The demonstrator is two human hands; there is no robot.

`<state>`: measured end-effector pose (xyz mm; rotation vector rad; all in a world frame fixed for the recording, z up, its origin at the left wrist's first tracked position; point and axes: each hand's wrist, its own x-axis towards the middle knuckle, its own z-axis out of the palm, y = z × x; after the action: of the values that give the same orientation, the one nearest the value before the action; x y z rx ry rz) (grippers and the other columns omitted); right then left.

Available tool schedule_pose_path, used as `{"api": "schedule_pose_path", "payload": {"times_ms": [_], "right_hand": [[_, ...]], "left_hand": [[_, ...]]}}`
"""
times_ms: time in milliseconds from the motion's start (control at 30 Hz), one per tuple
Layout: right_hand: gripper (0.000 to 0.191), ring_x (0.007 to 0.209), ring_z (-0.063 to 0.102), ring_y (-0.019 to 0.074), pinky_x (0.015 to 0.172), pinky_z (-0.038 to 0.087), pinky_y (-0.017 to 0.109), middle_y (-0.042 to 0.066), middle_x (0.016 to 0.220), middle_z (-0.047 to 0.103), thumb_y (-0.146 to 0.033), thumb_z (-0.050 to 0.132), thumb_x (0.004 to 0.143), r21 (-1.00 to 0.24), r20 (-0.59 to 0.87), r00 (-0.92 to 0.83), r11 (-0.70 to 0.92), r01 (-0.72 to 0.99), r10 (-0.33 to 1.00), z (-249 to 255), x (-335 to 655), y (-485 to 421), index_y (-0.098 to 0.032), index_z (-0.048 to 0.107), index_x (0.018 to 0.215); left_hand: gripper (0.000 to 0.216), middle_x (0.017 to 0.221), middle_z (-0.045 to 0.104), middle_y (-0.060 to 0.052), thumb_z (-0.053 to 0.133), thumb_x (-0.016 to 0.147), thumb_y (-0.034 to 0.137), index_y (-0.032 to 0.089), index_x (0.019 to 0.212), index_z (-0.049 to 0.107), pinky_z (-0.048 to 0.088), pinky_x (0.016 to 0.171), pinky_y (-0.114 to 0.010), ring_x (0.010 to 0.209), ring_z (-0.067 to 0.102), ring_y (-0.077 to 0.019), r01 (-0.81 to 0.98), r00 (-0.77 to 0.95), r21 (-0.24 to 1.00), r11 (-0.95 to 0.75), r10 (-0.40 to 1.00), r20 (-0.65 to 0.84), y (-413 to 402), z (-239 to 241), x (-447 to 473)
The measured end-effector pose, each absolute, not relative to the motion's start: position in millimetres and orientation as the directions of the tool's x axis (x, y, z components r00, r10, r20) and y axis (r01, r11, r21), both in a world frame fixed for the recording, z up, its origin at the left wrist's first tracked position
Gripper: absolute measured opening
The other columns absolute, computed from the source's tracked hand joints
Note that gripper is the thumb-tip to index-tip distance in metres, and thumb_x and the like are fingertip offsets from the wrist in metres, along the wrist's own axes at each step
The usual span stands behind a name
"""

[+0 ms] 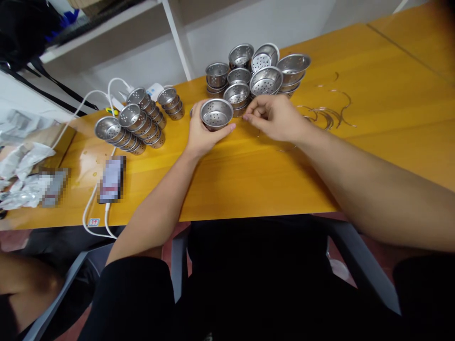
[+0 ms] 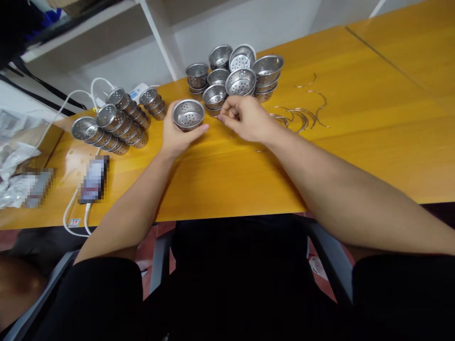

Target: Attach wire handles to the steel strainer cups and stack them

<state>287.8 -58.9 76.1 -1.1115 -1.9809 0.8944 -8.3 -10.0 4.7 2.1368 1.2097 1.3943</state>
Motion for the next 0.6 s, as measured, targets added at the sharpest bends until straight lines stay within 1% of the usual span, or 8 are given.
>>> {"api": "schedule_pose_path", "payload": {"times_ms": [67, 133, 200, 300, 400, 467, 600], "right_hand": [[0.039, 0.078, 0.046, 0.0251, 0.082, 0.049, 0.048, 0.000, 0.081, 0.059, -0.067, 0.085, 0.115, -0.821, 0.238, -0.377, 0.393, 0.414, 0.895, 77, 288, -60, -0.034, 0.066, 0.106], [0.044, 0.080, 0.049, 0.0260, 0.085, 0.055, 0.050, 0.001, 0.082, 0.061, -0.073, 0.086, 0.115, -0.825, 0.246, -0.364, 0.391, 0.409, 0.899, 78, 287, -61, -0.035, 0.066, 0.106], [0.049, 0.082, 0.053, 0.0274, 0.089, 0.060, 0.053, 0.002, 0.084, 0.065, -0.079, 0.087, 0.113, -0.826, 0.260, -0.349, 0.395, 0.402, 0.900, 79, 287, -61, -0.035, 0.067, 0.106], [0.057, 0.085, 0.059, 0.0305, 0.091, 0.063, 0.057, 0.005, 0.088, 0.068, -0.089, 0.086, 0.110, -0.822, 0.292, -0.313, 0.404, 0.401, 0.904, 79, 287, -60, -0.035, 0.068, 0.106], [0.062, 0.092, 0.061, 0.0344, 0.088, 0.063, 0.057, 0.006, 0.087, 0.066, -0.099, 0.084, 0.107, -0.836, 0.313, -0.257, 0.394, 0.381, 0.914, 79, 285, -60, -0.039, 0.070, 0.107], [0.061, 0.091, 0.059, 0.0338, 0.088, 0.062, 0.056, 0.006, 0.087, 0.065, -0.098, 0.085, 0.106, -0.848, 0.310, -0.256, 0.388, 0.362, 0.916, 81, 282, -63, -0.039, 0.070, 0.106], [0.055, 0.087, 0.057, 0.0305, 0.087, 0.061, 0.054, 0.005, 0.089, 0.064, -0.085, 0.090, 0.108, -0.850, 0.276, -0.307, 0.381, 0.364, 0.911, 85, 273, -71, -0.035, 0.068, 0.104]], "left_hand": [[0.101, 0.162, 0.076, -0.007, 0.117, 0.088, 0.082, 0.040, 0.162, 0.063, 0.067, 0.148, -0.072, 0.173, 0.076, -0.0438, 0.432, 0.188, 0.678, -0.594, 0.795, 0.577, -13, -3, -9], [0.105, 0.164, 0.075, -0.008, 0.119, 0.086, 0.080, 0.040, 0.163, 0.061, 0.067, 0.148, -0.069, 0.170, 0.078, -0.0424, 0.383, 0.212, 0.707, -0.595, 0.802, 0.559, -14, -8, -9], [0.105, 0.169, 0.074, -0.008, 0.118, 0.088, 0.079, 0.042, 0.167, 0.059, 0.067, 0.149, -0.066, 0.171, 0.078, -0.0411, 0.346, 0.237, 0.733, -0.585, 0.811, 0.535, -15, -10, -6], [0.101, 0.173, 0.072, -0.008, 0.113, 0.095, 0.078, 0.045, 0.173, 0.058, 0.067, 0.149, -0.064, 0.174, 0.077, -0.0403, 0.317, 0.283, 0.769, -0.555, 0.829, 0.482, -20, -9, 0], [0.101, 0.172, 0.074, -0.009, 0.115, 0.093, 0.077, 0.043, 0.172, 0.061, 0.067, 0.149, -0.067, 0.171, 0.078, -0.0418, 0.321, 0.321, 0.768, -0.554, 0.826, 0.463, -25, -6, 3], [0.099, 0.169, 0.076, -0.009, 0.116, 0.092, 0.076, 0.040, 0.168, 0.065, 0.066, 0.149, -0.067, 0.168, 0.079, -0.0419, 0.329, 0.336, 0.752, -0.571, 0.815, 0.472, -27, -7, 4], [0.093, 0.162, 0.079, -0.009, 0.112, 0.095, 0.078, 0.037, 0.164, 0.064, 0.068, 0.146, -0.066, 0.161, 0.082, -0.0399, 0.305, 0.367, 0.729, -0.613, 0.782, 0.504, -25, -18, 7]]}}
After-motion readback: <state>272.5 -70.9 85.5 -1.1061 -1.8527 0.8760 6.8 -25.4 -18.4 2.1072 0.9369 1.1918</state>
